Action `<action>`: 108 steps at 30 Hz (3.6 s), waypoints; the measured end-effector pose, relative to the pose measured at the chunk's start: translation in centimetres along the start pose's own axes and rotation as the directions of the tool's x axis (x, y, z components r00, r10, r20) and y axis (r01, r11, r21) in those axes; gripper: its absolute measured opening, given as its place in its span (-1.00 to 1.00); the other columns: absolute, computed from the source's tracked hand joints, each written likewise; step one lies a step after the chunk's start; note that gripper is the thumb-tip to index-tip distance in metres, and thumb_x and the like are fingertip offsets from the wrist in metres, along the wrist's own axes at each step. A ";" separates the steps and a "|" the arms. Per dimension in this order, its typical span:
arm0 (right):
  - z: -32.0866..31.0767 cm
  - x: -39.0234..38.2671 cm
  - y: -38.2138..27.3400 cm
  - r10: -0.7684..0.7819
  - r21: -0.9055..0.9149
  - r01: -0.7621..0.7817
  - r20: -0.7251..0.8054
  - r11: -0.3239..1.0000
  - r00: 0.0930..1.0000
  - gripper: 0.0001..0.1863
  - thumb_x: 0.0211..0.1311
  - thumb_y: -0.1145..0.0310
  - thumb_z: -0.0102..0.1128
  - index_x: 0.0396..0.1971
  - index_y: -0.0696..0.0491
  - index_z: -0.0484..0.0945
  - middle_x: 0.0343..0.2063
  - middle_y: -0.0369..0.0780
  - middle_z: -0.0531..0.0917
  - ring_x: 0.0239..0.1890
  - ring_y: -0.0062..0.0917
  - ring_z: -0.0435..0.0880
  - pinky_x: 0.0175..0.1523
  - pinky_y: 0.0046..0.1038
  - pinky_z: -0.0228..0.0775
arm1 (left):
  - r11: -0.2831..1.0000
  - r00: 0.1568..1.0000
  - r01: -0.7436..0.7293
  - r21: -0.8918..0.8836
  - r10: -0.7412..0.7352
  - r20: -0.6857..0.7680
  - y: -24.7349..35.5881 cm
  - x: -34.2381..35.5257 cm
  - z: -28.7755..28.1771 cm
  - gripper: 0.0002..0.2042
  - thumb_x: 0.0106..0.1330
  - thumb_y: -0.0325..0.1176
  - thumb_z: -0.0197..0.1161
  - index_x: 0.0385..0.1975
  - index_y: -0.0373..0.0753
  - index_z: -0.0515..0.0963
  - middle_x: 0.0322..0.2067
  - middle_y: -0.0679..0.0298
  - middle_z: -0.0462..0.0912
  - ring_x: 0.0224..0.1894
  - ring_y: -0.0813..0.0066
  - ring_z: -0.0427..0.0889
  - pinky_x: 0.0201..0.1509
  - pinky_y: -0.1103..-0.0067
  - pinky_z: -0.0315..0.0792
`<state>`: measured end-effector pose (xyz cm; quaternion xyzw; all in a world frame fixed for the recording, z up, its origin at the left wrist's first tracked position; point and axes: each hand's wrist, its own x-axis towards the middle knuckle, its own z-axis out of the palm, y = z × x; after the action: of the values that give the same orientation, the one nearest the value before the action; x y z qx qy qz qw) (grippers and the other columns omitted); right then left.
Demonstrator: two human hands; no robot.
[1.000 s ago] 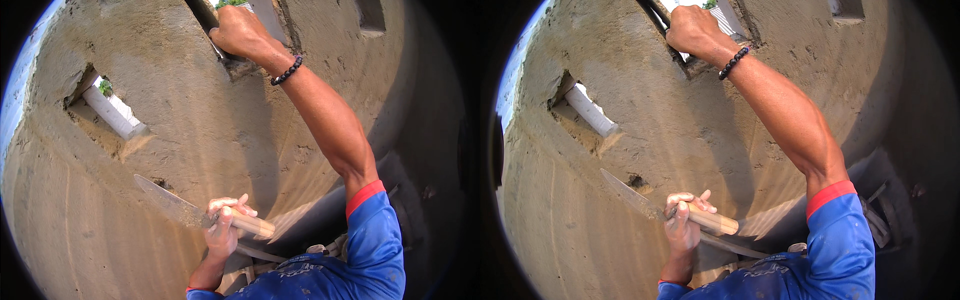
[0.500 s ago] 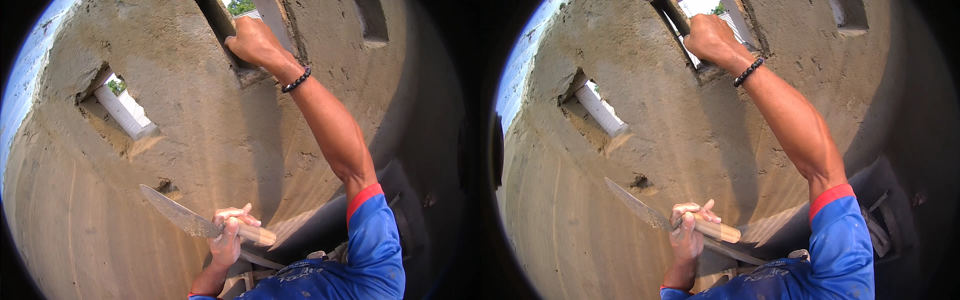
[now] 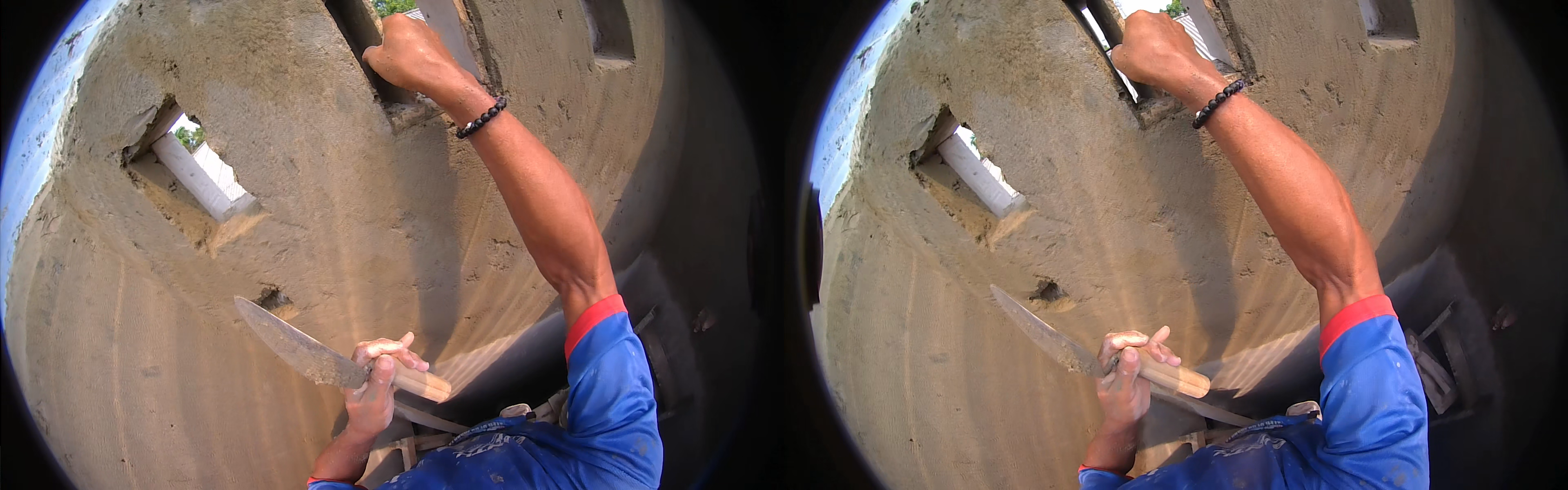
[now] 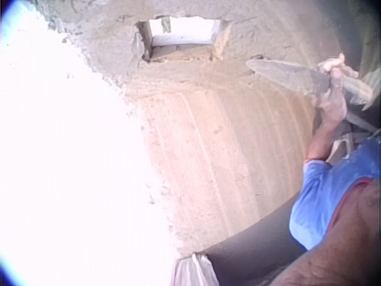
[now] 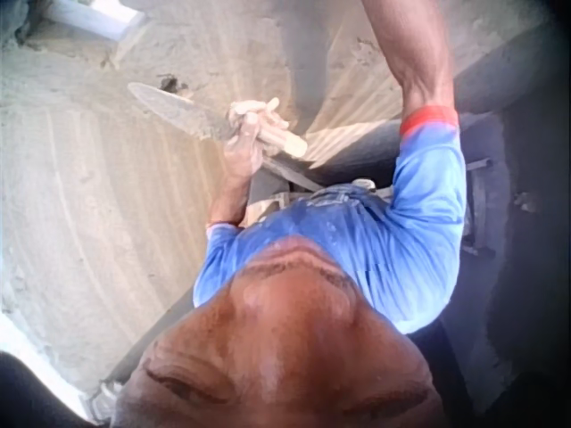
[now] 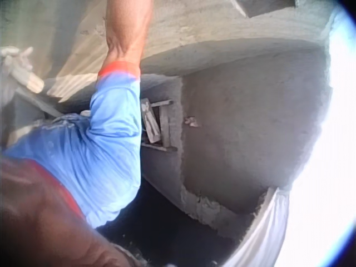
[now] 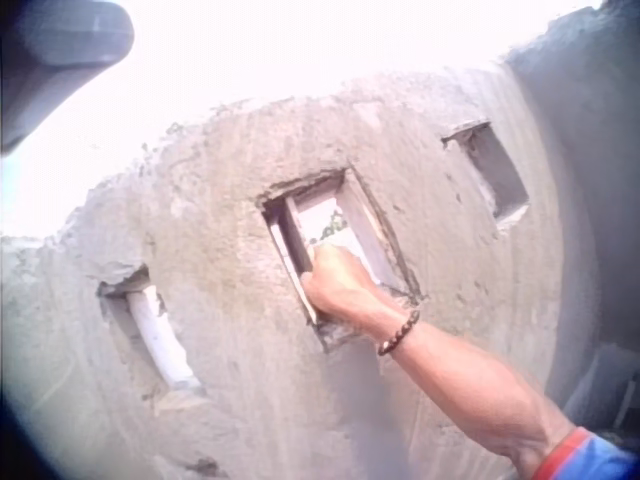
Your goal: The person applies plaster to a concrete wall around small rectangular openings using a trowel and a wooden board to smooth and level the material.
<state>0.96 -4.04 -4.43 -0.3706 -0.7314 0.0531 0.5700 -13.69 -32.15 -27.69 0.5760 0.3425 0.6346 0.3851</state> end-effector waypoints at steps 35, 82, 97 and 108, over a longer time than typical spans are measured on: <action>-0.1 0.0 -0.1 0.098 0.089 -0.089 -0.103 0.992 0.990 -0.64 -0.02 0.37 0.12 -0.29 0.37 0.59 -0.29 0.22 0.63 -0.14 0.03 0.66 -0.02 -0.14 0.49 | 0.995 0.998 0.058 0.086 -0.056 -0.023 0.8 -2.5 -1.2 -0.74 0.48 -0.32 0.01 -0.03 -0.39 0.43 -0.34 0.13 0.57 -0.25 0.36 0.63 0.02 0.37 0.48; 0.3 0.3 2.2 -0.019 0.137 0.023 -0.032 0.990 0.999 -0.78 0.13 0.44 0.13 -0.31 0.29 0.60 -0.43 -0.22 0.70 -0.40 -0.62 0.62 -0.28 -0.50 0.45 | 0.999 0.928 0.049 -0.012 -0.050 -0.370 1.5 -11.4 -13.6 -0.75 0.41 -0.28 0.13 -0.14 -0.37 0.49 -0.50 0.16 0.55 -0.48 0.35 0.61 -0.04 0.30 0.53; 0.3 0.6 2.8 -0.074 -0.059 0.069 -0.088 0.996 0.993 -0.76 0.11 0.41 0.14 -0.32 0.27 0.62 -0.47 -0.24 0.70 -0.39 -0.61 0.61 -0.25 -0.48 0.44 | 0.989 0.953 0.103 -0.110 -0.129 -0.275 -0.4 -11.7 -13.3 -0.78 0.42 -0.33 0.12 -0.11 -0.35 0.51 -0.44 0.16 0.55 -0.42 0.40 0.60 -0.22 0.43 0.54; 0.8 -0.3 1.3 -0.008 0.202 0.005 0.013 0.979 1.000 -0.75 0.11 0.42 0.17 -0.26 0.27 0.61 -0.41 -0.20 0.70 -0.36 -0.57 0.65 -0.19 -0.48 0.48 | 0.981 0.973 0.175 -0.080 -0.184 -0.139 -1.4 -8.6 -11.6 -0.77 0.41 -0.33 0.13 -0.08 -0.35 0.49 -0.41 0.15 0.56 -0.39 0.37 0.59 -0.20 0.40 0.52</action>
<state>0.96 -2.97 -5.56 -0.3081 -0.7273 0.1278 0.5998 -24.79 -38.96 -34.06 0.4815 0.3987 0.6486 0.4341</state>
